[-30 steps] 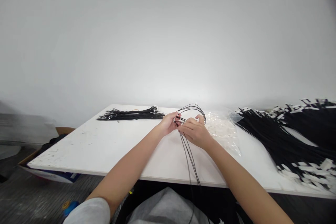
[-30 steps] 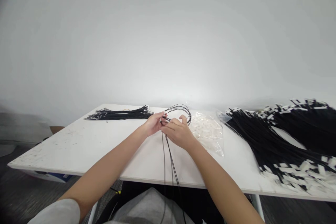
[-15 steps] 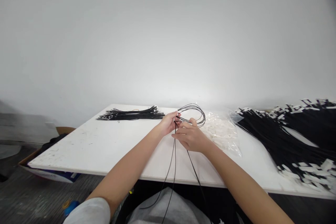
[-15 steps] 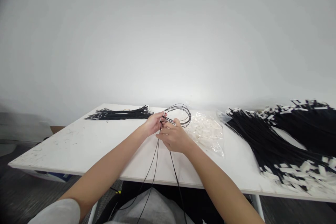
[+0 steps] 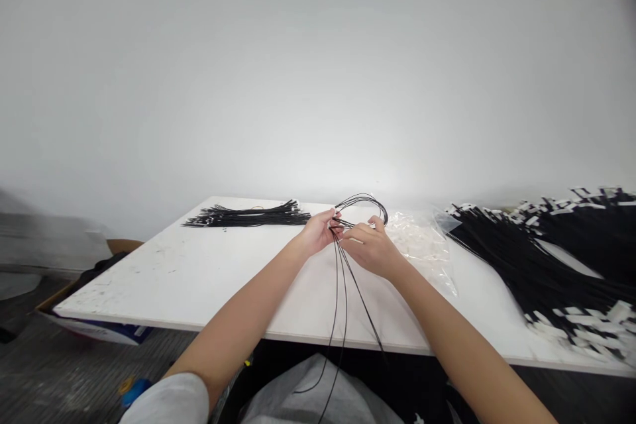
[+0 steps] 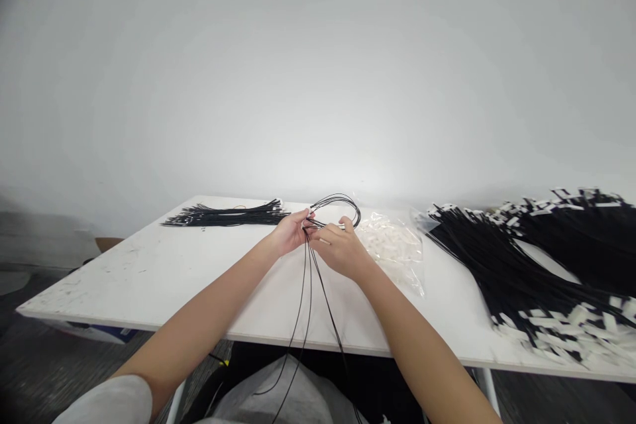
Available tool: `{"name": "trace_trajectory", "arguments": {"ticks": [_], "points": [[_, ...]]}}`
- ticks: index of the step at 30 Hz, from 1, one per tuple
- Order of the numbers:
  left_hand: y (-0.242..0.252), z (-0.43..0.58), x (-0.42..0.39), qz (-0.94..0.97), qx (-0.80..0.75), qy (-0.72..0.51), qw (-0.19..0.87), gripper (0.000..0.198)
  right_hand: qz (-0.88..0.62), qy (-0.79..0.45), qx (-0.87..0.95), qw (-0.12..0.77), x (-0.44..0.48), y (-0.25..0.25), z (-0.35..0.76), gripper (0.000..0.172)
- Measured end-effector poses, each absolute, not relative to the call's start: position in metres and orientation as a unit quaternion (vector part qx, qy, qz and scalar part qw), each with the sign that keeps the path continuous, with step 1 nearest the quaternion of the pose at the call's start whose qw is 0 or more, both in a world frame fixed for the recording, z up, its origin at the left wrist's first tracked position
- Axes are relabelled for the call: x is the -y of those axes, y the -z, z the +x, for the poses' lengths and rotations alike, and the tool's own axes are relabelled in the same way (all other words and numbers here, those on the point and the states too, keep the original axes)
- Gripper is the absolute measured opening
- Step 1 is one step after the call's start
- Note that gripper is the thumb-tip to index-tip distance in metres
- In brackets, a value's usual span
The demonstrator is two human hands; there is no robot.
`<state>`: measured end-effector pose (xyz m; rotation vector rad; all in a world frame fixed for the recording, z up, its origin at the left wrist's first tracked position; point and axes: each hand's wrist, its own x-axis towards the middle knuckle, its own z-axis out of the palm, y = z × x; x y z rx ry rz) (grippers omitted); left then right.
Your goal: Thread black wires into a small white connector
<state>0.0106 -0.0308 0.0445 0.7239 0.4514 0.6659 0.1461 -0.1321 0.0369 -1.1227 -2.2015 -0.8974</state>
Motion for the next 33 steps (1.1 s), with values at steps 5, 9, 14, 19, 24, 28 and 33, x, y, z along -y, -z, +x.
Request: {"name": "trace_trajectory", "arguments": {"ticks": [5, 9, 14, 19, 24, 28, 33], "points": [[-0.044, 0.011, 0.03, 0.337, -0.224, -0.312, 0.86, 0.018, -0.414, 0.347, 0.805, 0.245, 0.129, -0.035, 0.147, 0.02], [-0.044, 0.012, 0.031, 0.337, -0.221, -0.317, 0.859, 0.018, -0.427, 0.336, 0.796, 0.267, 0.13, -0.036, 0.147, 0.018], [-0.044, 0.012, 0.031, 0.357, -0.229, -0.319, 0.847, 0.016, -0.472, 0.205, 0.761, 0.395, 0.132, -0.04, 0.147, 0.015], [-0.044, 0.009, 0.029, 0.385, -0.238, -0.288, 0.844, 0.019, -0.482, -0.029, 0.598, 0.64, 0.128, -0.045, 0.155, 0.021], [-0.045, 0.009, 0.029, 0.388, -0.246, -0.271, 0.846, 0.019, -0.407, -0.168, 0.387, 0.81, 0.123, -0.056, 0.166, 0.026], [-0.046, 0.009, 0.031, 0.392, -0.263, -0.27, 0.839, 0.019, -0.318, -0.228, 0.284, 0.875, 0.126, -0.066, 0.177, 0.029], [-0.046, 0.01, 0.031, 0.417, -0.281, -0.268, 0.822, 0.02, -0.326, -0.274, 0.299, 0.854, 0.134, -0.071, 0.185, 0.034]]}}
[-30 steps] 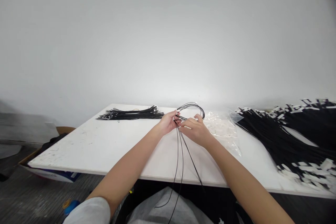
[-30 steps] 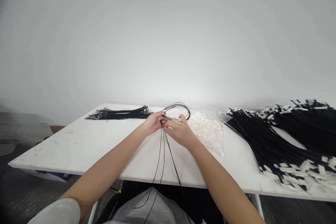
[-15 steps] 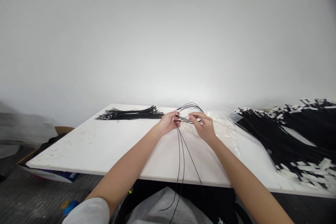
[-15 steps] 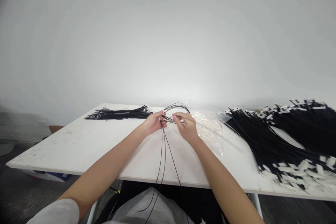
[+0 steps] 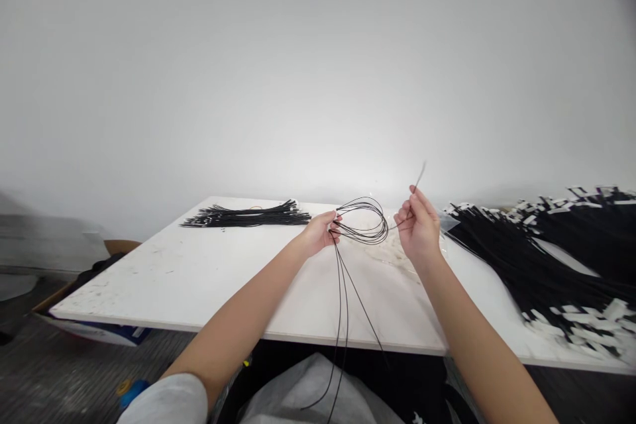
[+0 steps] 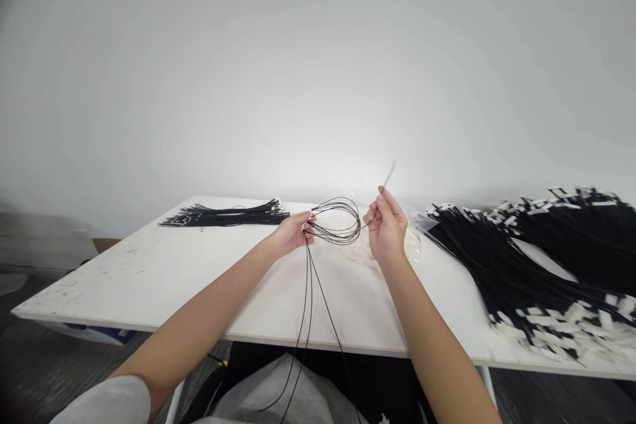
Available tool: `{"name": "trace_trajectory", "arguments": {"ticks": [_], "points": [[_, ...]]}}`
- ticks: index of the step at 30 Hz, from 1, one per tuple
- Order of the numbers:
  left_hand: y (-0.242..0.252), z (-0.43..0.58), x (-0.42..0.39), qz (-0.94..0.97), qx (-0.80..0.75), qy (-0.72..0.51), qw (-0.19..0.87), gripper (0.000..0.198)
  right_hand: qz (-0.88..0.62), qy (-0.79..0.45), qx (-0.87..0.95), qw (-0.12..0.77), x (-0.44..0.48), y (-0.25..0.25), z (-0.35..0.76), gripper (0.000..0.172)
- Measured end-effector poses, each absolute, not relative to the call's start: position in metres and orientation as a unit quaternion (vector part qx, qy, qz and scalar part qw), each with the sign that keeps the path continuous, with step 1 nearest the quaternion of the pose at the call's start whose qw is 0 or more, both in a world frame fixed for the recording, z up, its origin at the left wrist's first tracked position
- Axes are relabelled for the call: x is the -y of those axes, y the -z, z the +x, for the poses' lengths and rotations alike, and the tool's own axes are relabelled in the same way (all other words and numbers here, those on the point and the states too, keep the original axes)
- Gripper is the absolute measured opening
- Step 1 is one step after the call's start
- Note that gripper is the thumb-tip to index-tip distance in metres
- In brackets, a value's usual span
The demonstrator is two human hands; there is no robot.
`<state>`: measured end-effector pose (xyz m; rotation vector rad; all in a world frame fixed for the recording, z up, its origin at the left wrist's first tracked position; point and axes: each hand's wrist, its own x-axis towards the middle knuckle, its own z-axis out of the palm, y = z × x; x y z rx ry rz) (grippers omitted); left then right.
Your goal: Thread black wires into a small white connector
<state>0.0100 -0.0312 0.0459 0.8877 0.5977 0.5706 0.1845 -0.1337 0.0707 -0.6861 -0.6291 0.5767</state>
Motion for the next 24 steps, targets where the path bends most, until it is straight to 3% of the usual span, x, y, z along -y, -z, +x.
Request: {"name": "trace_trajectory", "arguments": {"ticks": [10, 24], "points": [[-0.042, 0.01, 0.029, 0.45, -0.263, -0.283, 0.805, 0.021, -0.556, -0.145, 0.521, 0.632, 0.134, -0.055, 0.161, 0.017], [-0.044, 0.009, 0.031, 0.463, -0.245, -0.279, 0.805, 0.022, -0.584, -0.117, 0.526, 0.607, 0.133, -0.053, 0.164, 0.015]]}}
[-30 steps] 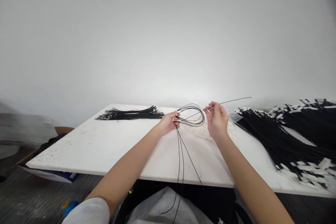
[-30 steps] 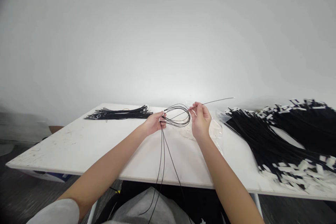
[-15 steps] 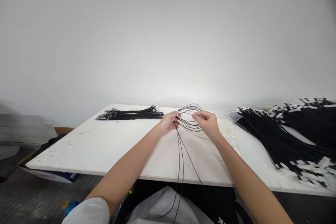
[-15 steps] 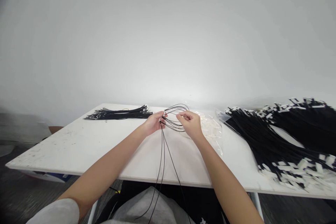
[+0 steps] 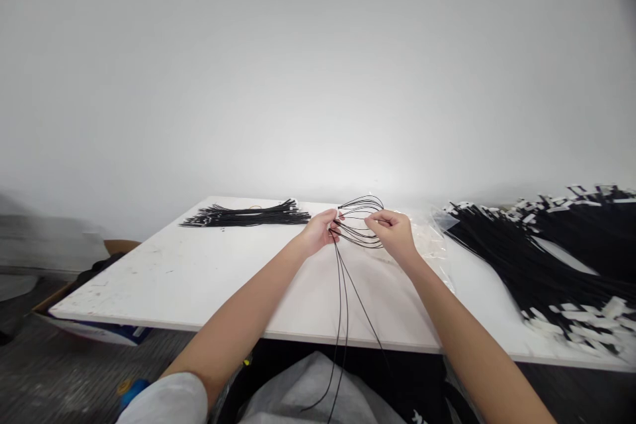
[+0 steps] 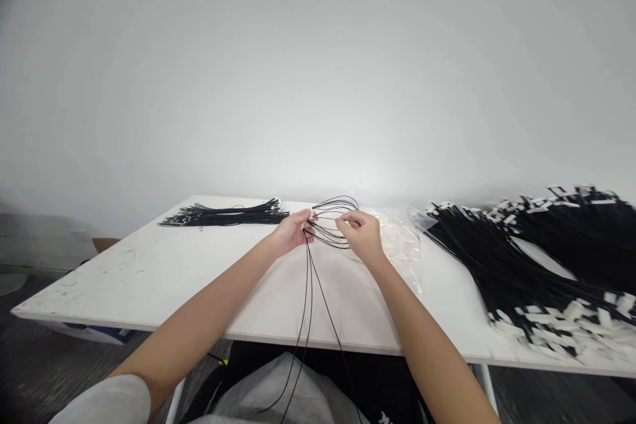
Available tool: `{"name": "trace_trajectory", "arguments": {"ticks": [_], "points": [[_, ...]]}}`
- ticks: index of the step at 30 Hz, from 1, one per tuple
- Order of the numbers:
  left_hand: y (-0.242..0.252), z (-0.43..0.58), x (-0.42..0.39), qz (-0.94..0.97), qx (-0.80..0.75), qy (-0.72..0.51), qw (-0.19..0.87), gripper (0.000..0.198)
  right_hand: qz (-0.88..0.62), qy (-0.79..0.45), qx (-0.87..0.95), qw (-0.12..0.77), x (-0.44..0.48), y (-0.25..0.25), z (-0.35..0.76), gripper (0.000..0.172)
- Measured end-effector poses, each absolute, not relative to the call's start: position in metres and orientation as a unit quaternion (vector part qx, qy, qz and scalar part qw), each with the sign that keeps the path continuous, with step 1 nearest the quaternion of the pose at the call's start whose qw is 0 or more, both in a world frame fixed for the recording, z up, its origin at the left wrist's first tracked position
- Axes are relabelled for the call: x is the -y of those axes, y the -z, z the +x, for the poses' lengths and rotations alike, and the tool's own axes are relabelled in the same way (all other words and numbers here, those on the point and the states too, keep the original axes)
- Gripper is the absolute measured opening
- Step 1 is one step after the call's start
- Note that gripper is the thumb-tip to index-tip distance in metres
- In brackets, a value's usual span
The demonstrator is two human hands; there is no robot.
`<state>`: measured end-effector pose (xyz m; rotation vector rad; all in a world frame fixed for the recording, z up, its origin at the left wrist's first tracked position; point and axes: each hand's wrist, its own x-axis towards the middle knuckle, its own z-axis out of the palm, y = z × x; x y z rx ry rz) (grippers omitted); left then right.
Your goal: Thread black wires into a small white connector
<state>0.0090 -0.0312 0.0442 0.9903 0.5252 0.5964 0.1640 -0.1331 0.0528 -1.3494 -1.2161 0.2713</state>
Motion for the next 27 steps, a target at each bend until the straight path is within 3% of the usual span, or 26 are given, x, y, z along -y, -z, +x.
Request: {"name": "trace_trajectory", "arguments": {"ticks": [27], "points": [[-0.0415, 0.0095, 0.0287, 0.503, -0.238, -0.292, 0.778, 0.026, -0.595, -0.028, 0.57, 0.566, 0.1349, -0.0543, 0.1614, 0.009]]}}
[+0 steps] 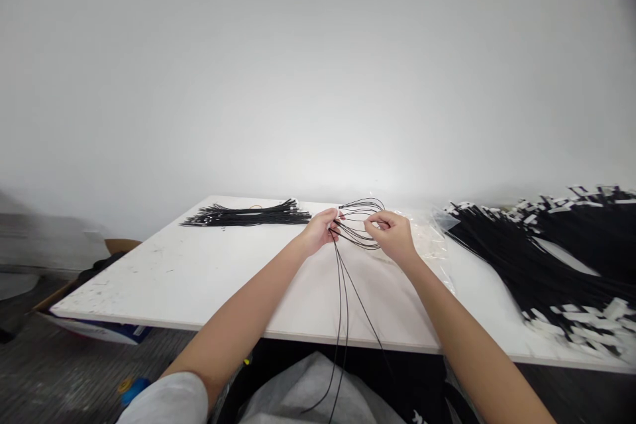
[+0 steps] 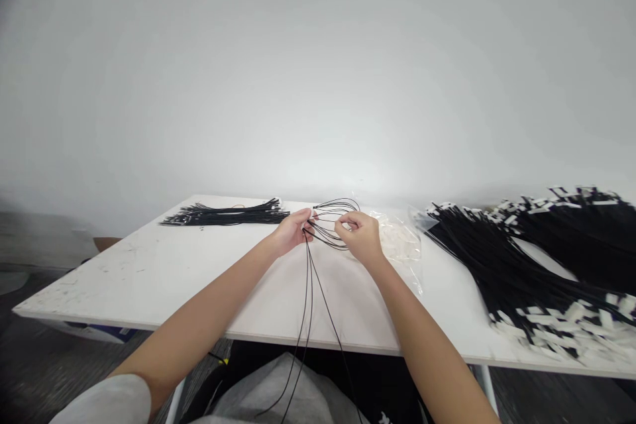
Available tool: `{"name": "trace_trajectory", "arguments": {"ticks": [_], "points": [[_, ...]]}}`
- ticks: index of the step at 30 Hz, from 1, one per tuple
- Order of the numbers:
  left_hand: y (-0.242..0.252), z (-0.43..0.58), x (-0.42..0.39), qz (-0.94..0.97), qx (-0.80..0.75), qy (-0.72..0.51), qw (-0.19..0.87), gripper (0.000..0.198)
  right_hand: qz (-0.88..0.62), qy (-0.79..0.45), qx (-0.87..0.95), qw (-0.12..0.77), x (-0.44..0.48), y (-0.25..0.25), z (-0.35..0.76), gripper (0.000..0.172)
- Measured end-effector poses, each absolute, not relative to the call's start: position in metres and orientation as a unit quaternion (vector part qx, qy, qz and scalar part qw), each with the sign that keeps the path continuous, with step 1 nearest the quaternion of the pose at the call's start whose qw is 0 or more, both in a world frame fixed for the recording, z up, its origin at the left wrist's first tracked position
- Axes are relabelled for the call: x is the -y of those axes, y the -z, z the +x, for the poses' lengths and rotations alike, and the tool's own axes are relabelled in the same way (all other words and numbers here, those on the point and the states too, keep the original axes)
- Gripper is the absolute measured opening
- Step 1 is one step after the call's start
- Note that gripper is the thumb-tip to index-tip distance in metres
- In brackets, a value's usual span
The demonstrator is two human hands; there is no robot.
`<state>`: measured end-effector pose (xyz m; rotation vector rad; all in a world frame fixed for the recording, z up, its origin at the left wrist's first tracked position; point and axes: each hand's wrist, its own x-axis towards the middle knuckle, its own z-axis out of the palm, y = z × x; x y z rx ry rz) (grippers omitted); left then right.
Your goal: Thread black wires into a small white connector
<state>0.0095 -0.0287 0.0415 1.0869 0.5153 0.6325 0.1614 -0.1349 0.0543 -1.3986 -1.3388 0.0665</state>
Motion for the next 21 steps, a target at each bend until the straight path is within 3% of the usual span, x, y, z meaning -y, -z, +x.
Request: {"name": "trace_trajectory", "arguments": {"ticks": [4, 13, 21], "points": [[-0.041, 0.009, 0.028, 0.506, -0.238, -0.289, 0.777, 0.026, -0.583, 0.056, 0.608, 0.536, 0.133, -0.051, 0.162, 0.013], [-0.042, 0.01, 0.032, 0.524, -0.242, -0.29, 0.763, 0.027, -0.574, 0.296, 0.679, 0.348, 0.131, -0.038, 0.162, 0.023], [-0.041, 0.011, 0.035, 0.515, -0.241, -0.277, 0.774, 0.027, -0.568, 0.292, 0.676, 0.368, 0.127, -0.032, 0.155, 0.025]]}}
